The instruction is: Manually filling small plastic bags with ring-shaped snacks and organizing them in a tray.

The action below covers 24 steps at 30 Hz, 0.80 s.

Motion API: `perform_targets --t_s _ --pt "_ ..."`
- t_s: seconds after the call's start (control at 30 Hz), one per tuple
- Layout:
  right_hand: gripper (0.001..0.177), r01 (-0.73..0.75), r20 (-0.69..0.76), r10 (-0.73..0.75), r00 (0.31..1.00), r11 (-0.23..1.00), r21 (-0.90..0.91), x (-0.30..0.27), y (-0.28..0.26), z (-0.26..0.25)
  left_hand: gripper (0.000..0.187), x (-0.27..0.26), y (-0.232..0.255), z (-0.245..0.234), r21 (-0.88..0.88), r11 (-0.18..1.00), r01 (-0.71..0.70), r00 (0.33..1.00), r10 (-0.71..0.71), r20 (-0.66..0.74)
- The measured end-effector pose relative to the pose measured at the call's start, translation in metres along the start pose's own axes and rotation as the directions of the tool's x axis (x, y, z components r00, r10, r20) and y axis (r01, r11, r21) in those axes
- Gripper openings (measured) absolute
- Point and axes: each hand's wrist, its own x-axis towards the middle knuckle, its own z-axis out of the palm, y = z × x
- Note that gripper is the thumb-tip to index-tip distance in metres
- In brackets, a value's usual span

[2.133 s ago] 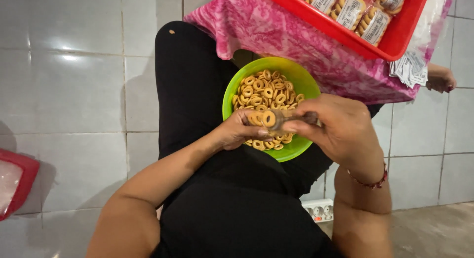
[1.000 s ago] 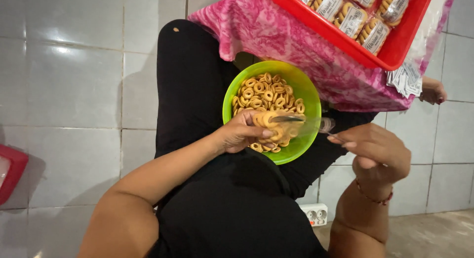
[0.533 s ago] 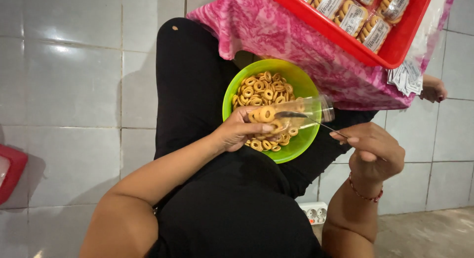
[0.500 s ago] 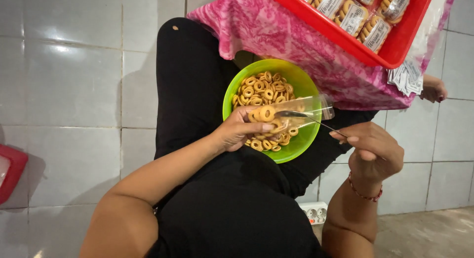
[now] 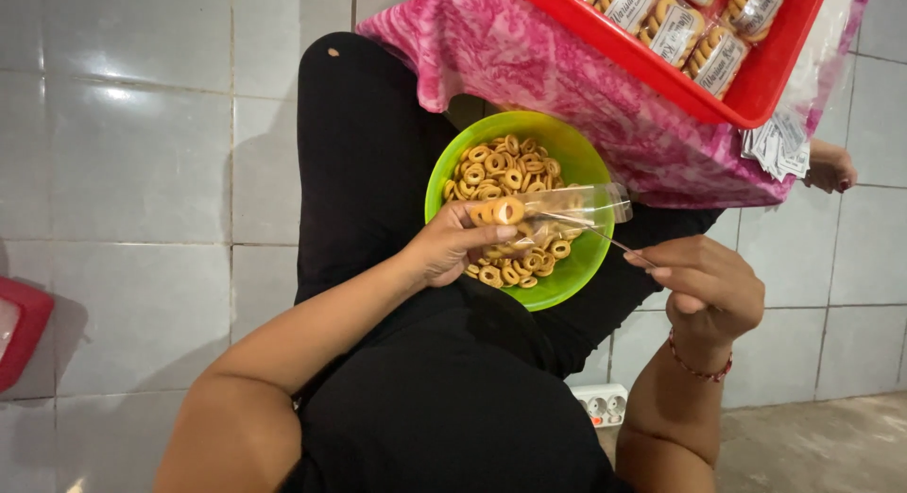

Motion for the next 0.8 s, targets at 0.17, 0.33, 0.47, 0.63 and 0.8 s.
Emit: perform_targets --t_s 0.17,0.33,0.47,0.63,0.8 --pt "0.041 0.045 0.02 -0.045 0.999 0.999 0.019 -0.002 0.008 -0.001 0.027 0.001 0.004 0.003 -0.036 0.999 0.027 1.0 -0.026 0.009" --pt "0.042 0.003 -0.017 -0.002 1.0 0.999 0.038 -0.01 0.017 0.002 0.032 0.005 0.003 0.003 -0.013 1.0 0.018 0.997 -0.019 -0.069" --pt "0.041 -0.126 -0.074 0.147 0.986 0.963 0.239 -0.023 0.029 0.007 0.045 0.007 -0.001 -0.005 0.017 0.997 -0.071 0.987 0.073 -0.143" --pt "0.045 -0.14 -0.239 0.186 0.953 0.971 0.196 -0.032 0.037 0.009 0.029 0.005 0.003 -0.007 0.159 0.979 -0.131 0.978 0.154 -0.138" --pt "0.043 -0.186 -0.545 0.303 0.782 0.947 0.261 -0.033 0.035 0.003 0.035 0.007 0.01 -0.041 0.249 0.942 -0.227 0.942 0.277 -0.188"
